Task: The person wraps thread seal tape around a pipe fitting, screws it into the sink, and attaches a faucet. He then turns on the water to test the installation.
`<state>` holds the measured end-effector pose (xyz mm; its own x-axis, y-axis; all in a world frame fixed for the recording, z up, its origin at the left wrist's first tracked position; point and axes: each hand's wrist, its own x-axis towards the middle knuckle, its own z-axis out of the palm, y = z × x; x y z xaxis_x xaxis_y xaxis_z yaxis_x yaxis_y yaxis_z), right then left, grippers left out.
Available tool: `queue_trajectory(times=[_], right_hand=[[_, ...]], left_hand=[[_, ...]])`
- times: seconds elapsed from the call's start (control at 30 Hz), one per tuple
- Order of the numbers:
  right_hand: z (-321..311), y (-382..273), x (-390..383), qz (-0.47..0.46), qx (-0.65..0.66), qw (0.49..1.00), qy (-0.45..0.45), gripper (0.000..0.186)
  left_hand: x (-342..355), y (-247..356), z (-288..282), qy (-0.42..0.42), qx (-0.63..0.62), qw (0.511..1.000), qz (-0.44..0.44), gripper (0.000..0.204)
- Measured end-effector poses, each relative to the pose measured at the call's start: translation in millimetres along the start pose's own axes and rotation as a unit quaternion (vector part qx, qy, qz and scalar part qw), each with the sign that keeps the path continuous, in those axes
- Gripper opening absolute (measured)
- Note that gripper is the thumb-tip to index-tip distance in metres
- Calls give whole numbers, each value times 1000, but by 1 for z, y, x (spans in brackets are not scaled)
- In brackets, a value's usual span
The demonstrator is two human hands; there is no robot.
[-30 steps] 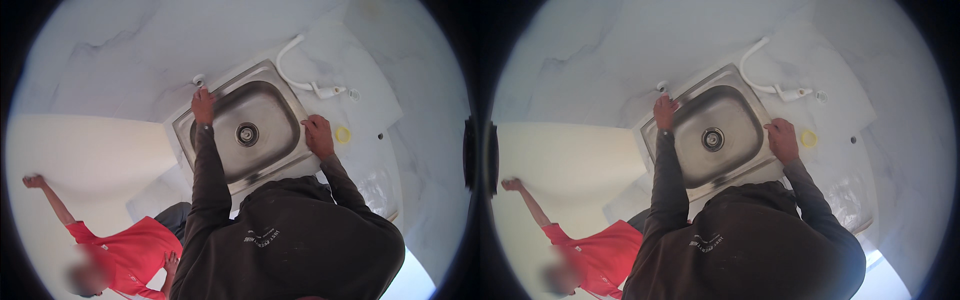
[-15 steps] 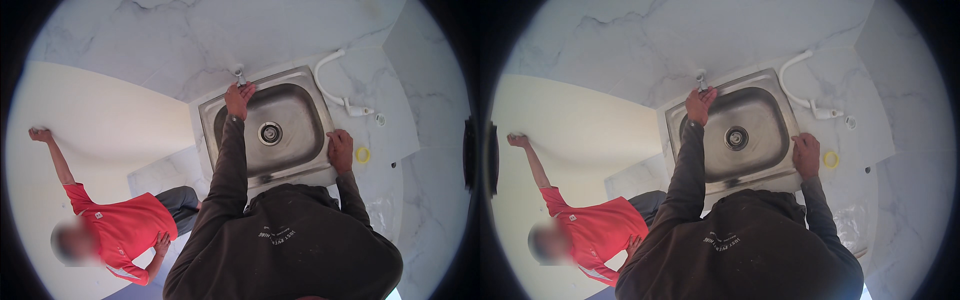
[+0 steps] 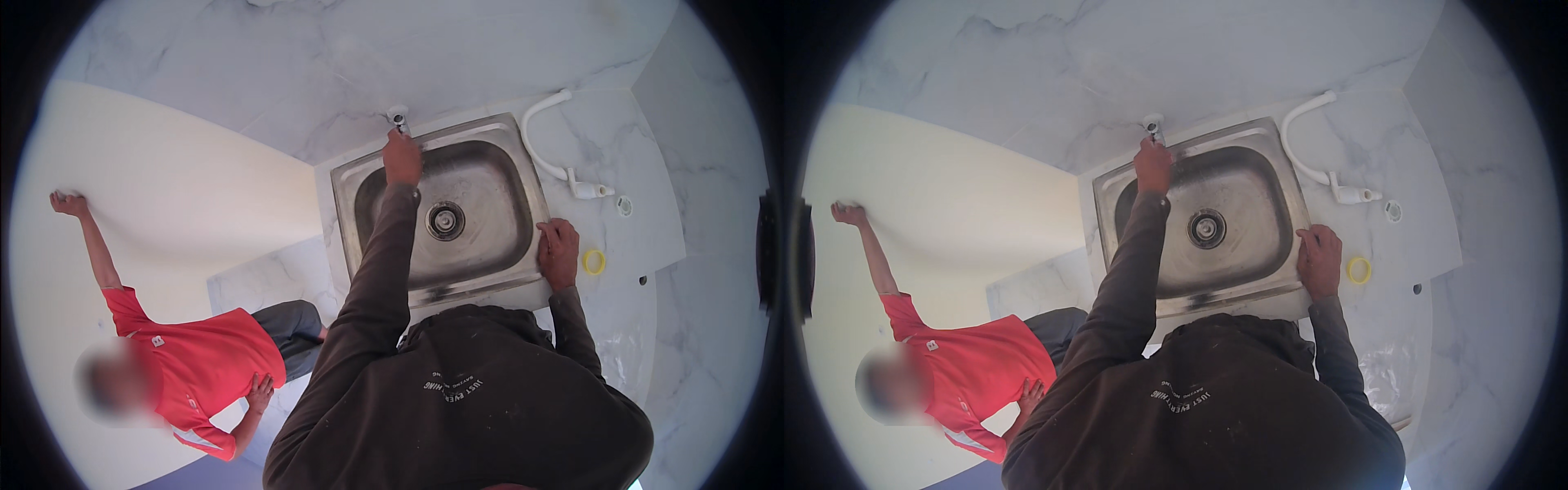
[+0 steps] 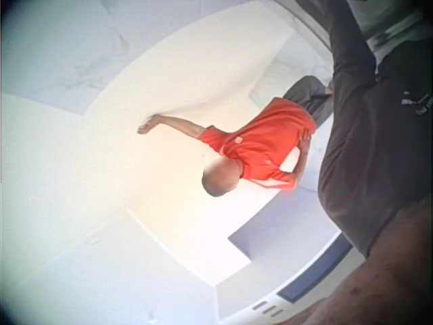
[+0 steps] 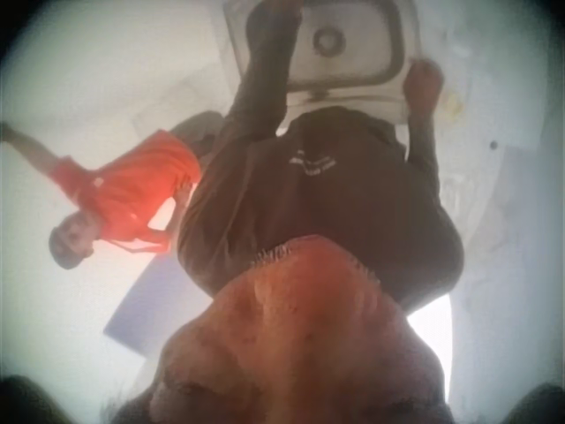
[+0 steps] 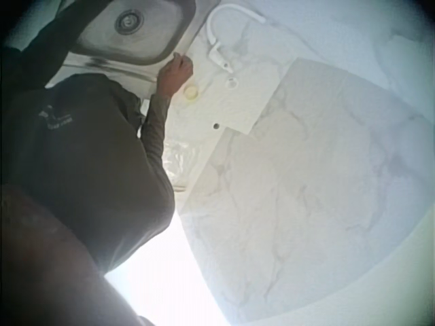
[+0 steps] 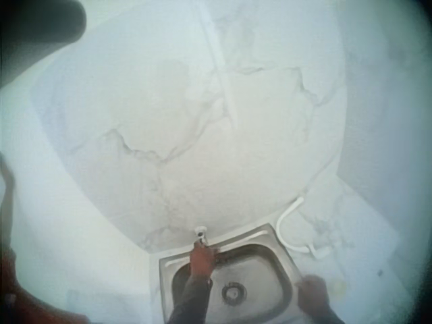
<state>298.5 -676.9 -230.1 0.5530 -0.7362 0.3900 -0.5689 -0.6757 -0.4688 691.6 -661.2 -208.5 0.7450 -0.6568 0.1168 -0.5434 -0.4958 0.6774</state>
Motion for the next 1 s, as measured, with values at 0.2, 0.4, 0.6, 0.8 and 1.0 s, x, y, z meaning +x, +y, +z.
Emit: queue_trajectory(times=[0.2, 0.4, 0.6, 0.8, 1.0], right_hand=[[11, 7, -15, -6, 5, 998, 59, 22], [25, 23, -17, -5, 22, 999, 30, 27], [-22, 4, -18, 54, 87, 993, 66, 26], [-135, 110, -129, 310, -24, 907, 285, 13], [-205, 172, -327, 458, -262, 773, 354, 29]], left_hand=[[7, -2, 25, 28, 273, 960, 56, 26], [22, -32, 18, 40, 346, 935, 71, 33], [3, -8, -17, 3, 338, 939, 59, 41], [-68, -43, -59, -141, 324, 934, 52, 44], [-186, -87, -74, -175, 242, 891, 343, 41]])
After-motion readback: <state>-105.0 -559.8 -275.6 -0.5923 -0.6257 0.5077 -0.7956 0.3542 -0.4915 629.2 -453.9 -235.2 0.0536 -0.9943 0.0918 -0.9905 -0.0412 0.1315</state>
